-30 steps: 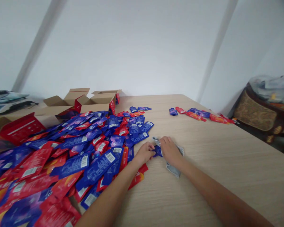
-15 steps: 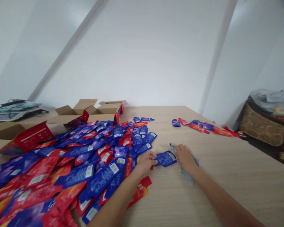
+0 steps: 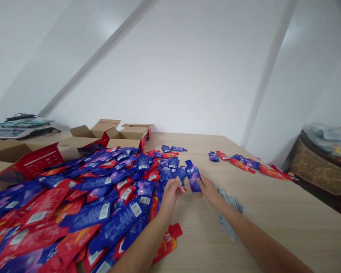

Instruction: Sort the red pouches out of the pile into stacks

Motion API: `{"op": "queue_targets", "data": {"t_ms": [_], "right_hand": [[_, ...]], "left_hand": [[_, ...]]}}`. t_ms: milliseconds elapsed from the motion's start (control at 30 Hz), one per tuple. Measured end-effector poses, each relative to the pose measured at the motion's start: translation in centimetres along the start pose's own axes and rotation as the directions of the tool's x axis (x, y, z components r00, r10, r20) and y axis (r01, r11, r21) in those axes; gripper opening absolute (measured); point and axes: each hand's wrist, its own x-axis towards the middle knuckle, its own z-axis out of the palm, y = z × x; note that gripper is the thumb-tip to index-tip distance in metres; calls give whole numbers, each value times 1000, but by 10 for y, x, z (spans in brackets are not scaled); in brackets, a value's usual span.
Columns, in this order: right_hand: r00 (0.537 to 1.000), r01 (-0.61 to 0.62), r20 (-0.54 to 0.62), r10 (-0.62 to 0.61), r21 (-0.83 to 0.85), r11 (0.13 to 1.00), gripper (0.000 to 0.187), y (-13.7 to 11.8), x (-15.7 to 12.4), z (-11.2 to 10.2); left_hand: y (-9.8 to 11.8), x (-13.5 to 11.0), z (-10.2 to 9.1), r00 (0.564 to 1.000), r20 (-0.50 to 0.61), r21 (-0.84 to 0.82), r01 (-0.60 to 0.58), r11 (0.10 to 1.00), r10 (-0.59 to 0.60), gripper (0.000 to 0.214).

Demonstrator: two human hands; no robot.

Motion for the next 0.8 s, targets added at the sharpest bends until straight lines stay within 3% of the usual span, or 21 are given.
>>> {"op": "queue_targets", "data": {"t_ms": [100,200,400,533,633,800], "right_hand": [[1000,11,12,-11,36,999,31,0,42,-1],[1000,23,-20,-24,-43,999,34,6,81,-11],[982,-172,-134,133,-347,922,35,62,140,-59],[961,-278,-152,233,-502,819,44,108,156,-82],[951,-300,-113,288,-568,766,50,131,160,-84],[978,-138,38,206,-622,771,50,137,146,-65]], "left_hand": [[-22,3,-6,999,-42,206,42,978,-34,36],[-42,4,-14,999,3,458,45,888,-52,30],[-37,0,-14,996,41,637,32,770,-75,20],[-30,-3,-9,995,40,660,39,750,-87,19],[-31,-4,-9,994,31,671,54,739,-102,19],[-37,-1,-11,993,44,635,54,771,-106,14]]}}
